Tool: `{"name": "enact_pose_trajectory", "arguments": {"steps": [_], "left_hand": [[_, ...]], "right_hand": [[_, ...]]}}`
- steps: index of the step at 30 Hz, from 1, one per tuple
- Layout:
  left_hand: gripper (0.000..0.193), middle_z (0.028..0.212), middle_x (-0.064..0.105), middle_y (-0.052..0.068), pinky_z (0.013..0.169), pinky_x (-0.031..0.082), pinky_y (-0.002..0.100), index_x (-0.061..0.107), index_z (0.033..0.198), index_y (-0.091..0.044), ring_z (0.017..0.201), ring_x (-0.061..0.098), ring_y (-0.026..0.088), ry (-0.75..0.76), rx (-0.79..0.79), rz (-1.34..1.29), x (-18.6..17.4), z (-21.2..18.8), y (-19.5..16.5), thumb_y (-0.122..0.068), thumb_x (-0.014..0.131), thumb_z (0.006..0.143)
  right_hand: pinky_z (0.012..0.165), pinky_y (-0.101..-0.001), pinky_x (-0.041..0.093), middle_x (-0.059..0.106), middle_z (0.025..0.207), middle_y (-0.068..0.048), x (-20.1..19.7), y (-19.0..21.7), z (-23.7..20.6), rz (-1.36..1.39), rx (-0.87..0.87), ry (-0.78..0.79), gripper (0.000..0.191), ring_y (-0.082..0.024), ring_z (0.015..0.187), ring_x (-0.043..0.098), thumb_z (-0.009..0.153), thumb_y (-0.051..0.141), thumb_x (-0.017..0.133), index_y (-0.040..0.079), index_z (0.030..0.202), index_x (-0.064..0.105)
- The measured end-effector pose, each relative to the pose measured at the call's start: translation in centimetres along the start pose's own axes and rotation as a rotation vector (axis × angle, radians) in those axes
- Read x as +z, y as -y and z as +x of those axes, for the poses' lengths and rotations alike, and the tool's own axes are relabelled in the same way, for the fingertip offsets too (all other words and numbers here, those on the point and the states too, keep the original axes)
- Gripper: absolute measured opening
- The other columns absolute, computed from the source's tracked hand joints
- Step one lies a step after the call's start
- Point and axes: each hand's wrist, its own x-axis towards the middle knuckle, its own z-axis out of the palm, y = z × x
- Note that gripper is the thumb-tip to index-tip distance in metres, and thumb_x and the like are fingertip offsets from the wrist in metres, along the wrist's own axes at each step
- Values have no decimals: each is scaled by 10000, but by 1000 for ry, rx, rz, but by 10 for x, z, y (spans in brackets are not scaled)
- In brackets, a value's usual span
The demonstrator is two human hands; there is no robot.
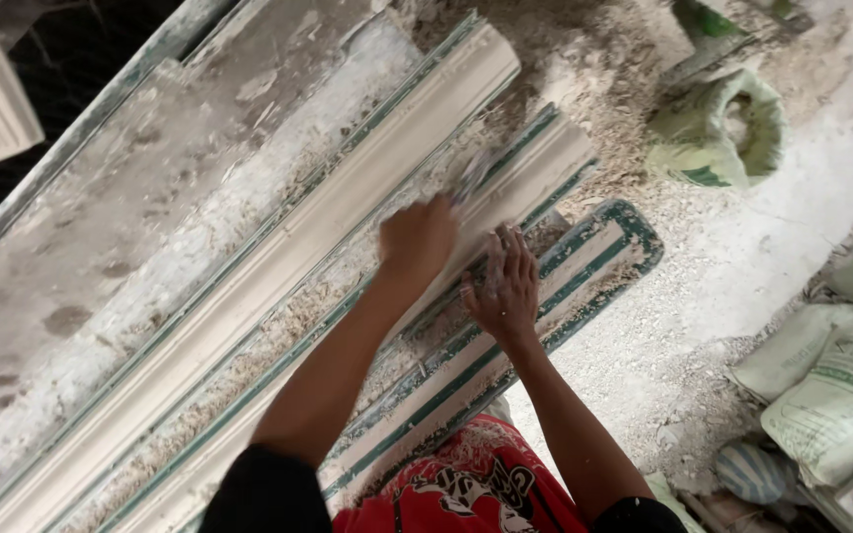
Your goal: The person scrapes dried plaster residue from long cornice mold strips with a knife, brushing the grooves clean with a green brush, then lifts and stacks the cleaned mold pieces on the work table.
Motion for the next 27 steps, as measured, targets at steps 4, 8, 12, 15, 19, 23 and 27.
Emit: {"name": "enact_pose_trajectory", "arguments": {"steps": [4, 8, 12, 15, 19, 23, 27], "left_hand": [[358, 698, 654, 57, 411, 509, 395, 619, 1152, -106, 536, 649, 220, 306, -226, 95, -16, -120, 71, -399, 425, 1086], [421, 630, 618, 44, 408, 495, 380, 629, 1156, -132, 502, 609, 191, 184, -299, 114, -22, -154, 100, -479, 422, 1041], [537, 687, 615, 19, 435, 475, 358, 687, 1135, -166, 519, 539, 153, 357, -326, -64, -8, -84, 66, -553, 314, 1109], [435, 633, 625, 51, 370, 351, 313, 593, 1392, -346, 450, 453, 173, 59, -220, -369, 13, -9, 10, -406, 342, 1042], [261, 793, 709, 107, 490, 554, 419, 650, 1085, -74, 612, 670, 214, -14, -182, -216, 40, 26, -37, -258, 471, 1037], [231, 921, 740, 159, 633, 601, 519, 699, 1102, -144, 798, 748, 342, -233, -136, -83, 59, -45, 12, -265, 573, 952], [393, 716, 670, 57, 395, 491, 370, 586, 1402, -366, 516, 598, 179, -35, -336, 85, 45, -195, 134, -232, 480, 1049]], "right_hand": [[1245, -533, 299, 332, 1619, -254, 2, 1, -1, 9, -28, -34, 692, -400, 1520, 325, 1036, 443, 472, 2, 1553, 344], [1234, -535, 296, 327, 1623, -274, 2, 2, 1, -11, -41, -21, 701, -411, 1521, 319, 1031, 446, 470, -5, 1551, 338], [1239, -541, 293, 335, 1614, -281, 0, 4, 3, -30, -39, -10, 699, -415, 1513, 324, 1025, 438, 478, -5, 1549, 344], [1230, -539, 300, 352, 1601, -288, -3, 6, 5, -27, -6, 12, 697, -423, 1498, 340, 1010, 427, 511, 9, 1546, 362], [1210, -563, 320, 386, 1559, -288, -9, 9, 7, 27, -29, -10, 712, -449, 1465, 371, 992, 384, 589, -19, 1531, 356], [1229, -598, 311, 417, 1549, -270, -7, 10, 5, -45, -137, -111, 753, -440, 1457, 396, 899, 273, 662, 16, 1544, 370], [1248, -593, 308, 405, 1585, -299, 0, 7, 5, -13, -152, -114, 711, -454, 1489, 385, 967, 227, 668, -7, 1568, 367]]}}
